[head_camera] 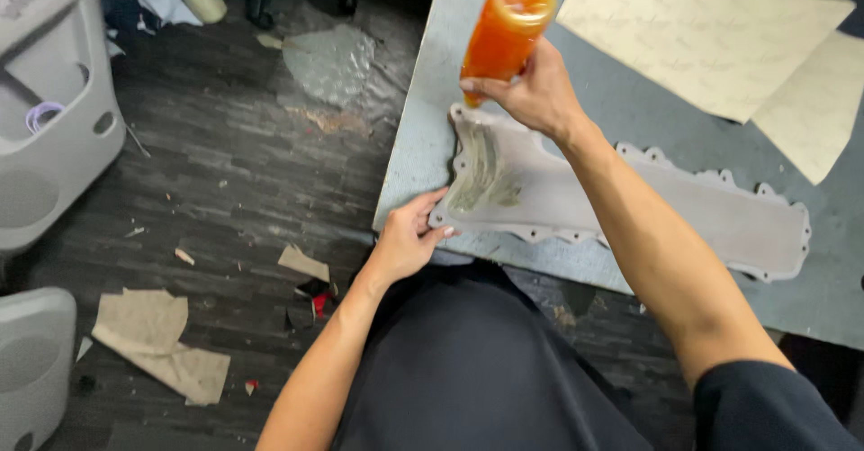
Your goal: The person applies a viscous orange liquid from a plastic bottle onto a long gray plastic panel on a workbench. The person rolls the bottle along the surface to spread the liquid evenly across the panel.
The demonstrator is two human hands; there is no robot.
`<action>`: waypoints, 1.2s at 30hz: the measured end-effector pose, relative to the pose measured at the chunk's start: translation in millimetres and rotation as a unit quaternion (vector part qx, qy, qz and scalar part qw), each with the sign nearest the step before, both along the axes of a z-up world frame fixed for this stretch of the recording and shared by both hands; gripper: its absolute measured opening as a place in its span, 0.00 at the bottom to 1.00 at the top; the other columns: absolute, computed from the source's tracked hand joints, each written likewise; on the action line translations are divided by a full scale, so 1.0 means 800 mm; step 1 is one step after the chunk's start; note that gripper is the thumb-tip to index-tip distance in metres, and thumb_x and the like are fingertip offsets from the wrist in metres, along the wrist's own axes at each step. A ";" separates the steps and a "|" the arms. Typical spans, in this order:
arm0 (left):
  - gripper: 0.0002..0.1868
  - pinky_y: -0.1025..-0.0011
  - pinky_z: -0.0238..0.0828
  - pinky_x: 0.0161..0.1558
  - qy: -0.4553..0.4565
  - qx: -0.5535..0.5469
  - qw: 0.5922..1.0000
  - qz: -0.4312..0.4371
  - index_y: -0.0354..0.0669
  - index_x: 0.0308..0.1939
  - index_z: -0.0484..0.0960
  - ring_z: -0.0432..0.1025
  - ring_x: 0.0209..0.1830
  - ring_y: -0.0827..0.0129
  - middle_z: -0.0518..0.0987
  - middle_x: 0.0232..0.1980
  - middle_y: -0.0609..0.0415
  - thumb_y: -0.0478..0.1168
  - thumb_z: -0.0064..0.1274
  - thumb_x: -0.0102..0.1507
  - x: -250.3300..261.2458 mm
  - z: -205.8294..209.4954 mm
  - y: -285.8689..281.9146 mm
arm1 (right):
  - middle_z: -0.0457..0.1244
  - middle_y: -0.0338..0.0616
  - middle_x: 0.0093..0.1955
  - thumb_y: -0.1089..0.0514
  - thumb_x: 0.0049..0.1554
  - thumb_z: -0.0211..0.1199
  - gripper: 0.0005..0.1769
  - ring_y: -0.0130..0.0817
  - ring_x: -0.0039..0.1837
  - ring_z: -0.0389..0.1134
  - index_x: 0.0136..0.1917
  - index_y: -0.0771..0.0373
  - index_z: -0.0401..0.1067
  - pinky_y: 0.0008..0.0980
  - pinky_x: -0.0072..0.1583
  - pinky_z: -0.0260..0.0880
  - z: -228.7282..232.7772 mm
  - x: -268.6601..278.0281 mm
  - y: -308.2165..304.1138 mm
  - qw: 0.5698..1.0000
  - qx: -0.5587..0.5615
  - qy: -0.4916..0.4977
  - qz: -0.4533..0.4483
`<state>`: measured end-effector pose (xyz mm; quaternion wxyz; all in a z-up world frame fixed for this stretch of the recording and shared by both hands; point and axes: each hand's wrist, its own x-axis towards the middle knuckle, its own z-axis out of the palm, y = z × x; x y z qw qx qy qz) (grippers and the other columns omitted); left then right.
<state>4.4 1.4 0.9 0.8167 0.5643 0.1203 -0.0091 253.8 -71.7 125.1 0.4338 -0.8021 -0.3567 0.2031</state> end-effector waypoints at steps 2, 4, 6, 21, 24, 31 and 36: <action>0.30 0.70 0.78 0.55 -0.011 0.000 1.000 0.010 0.27 0.70 0.67 0.81 0.53 0.64 0.82 0.58 0.41 0.20 0.52 0.63 0.004 -0.003 0.004 | 0.72 0.38 0.49 0.58 0.53 0.76 0.22 0.29 0.51 0.76 0.56 0.63 0.70 0.33 0.56 0.79 -0.002 0.010 0.001 0.996 0.012 0.092 -0.013; 0.30 0.70 0.77 0.58 -0.035 -0.029 0.999 0.017 0.26 0.70 0.66 0.79 0.55 0.65 0.80 0.62 0.42 0.19 0.51 0.63 -0.007 -0.004 -0.005 | 0.72 0.40 0.51 0.58 0.55 0.76 0.20 0.31 0.53 0.76 0.57 0.63 0.72 0.34 0.58 0.78 -0.008 0.003 -0.015 0.996 -0.017 0.083 0.010; 0.30 0.70 0.78 0.57 -0.019 -0.032 0.999 0.006 0.27 0.70 0.66 0.79 0.55 0.65 0.81 0.60 0.42 0.20 0.50 0.63 -0.008 -0.004 -0.007 | 0.72 0.42 0.53 0.57 0.54 0.78 0.23 0.32 0.54 0.75 0.59 0.64 0.72 0.35 0.59 0.77 -0.009 0.002 -0.028 0.998 -0.041 0.054 0.011; 0.30 0.68 0.78 0.59 0.002 -0.011 1.000 0.023 0.27 0.69 0.68 0.79 0.57 0.64 0.81 0.60 0.41 0.20 0.52 0.62 0.000 0.001 -0.004 | 0.70 0.42 0.51 0.55 0.50 0.77 0.28 0.32 0.51 0.75 0.60 0.62 0.69 0.33 0.51 0.79 -0.029 0.034 -0.023 0.992 -0.060 0.115 0.002; 0.30 0.68 0.79 0.58 0.006 -0.008 1.000 0.027 0.27 0.69 0.68 0.79 0.56 0.65 0.81 0.60 0.41 0.20 0.53 0.62 0.000 0.000 -0.005 | 0.71 0.43 0.51 0.54 0.49 0.78 0.28 0.33 0.51 0.75 0.60 0.62 0.70 0.33 0.49 0.79 -0.026 0.038 -0.019 0.990 -0.102 0.100 -0.003; 0.31 0.69 0.78 0.56 0.033 0.015 0.999 0.022 0.29 0.69 0.69 0.79 0.54 0.64 0.82 0.59 0.40 0.20 0.55 0.61 -0.007 -0.003 -0.007 | 0.71 0.45 0.54 0.51 0.48 0.79 0.33 0.35 0.55 0.74 0.62 0.64 0.70 0.36 0.57 0.77 -0.033 0.032 -0.019 0.995 -0.076 0.066 0.019; 0.30 0.70 0.77 0.60 -0.011 -0.015 0.999 0.030 0.29 0.69 0.69 0.77 0.59 0.67 0.79 0.63 0.43 0.20 0.52 0.61 0.008 -0.003 -0.008 | 0.70 0.46 0.56 0.52 0.49 0.81 0.35 0.39 0.58 0.72 0.64 0.65 0.69 0.39 0.60 0.72 -0.016 0.039 -0.023 0.994 -0.093 -0.010 0.060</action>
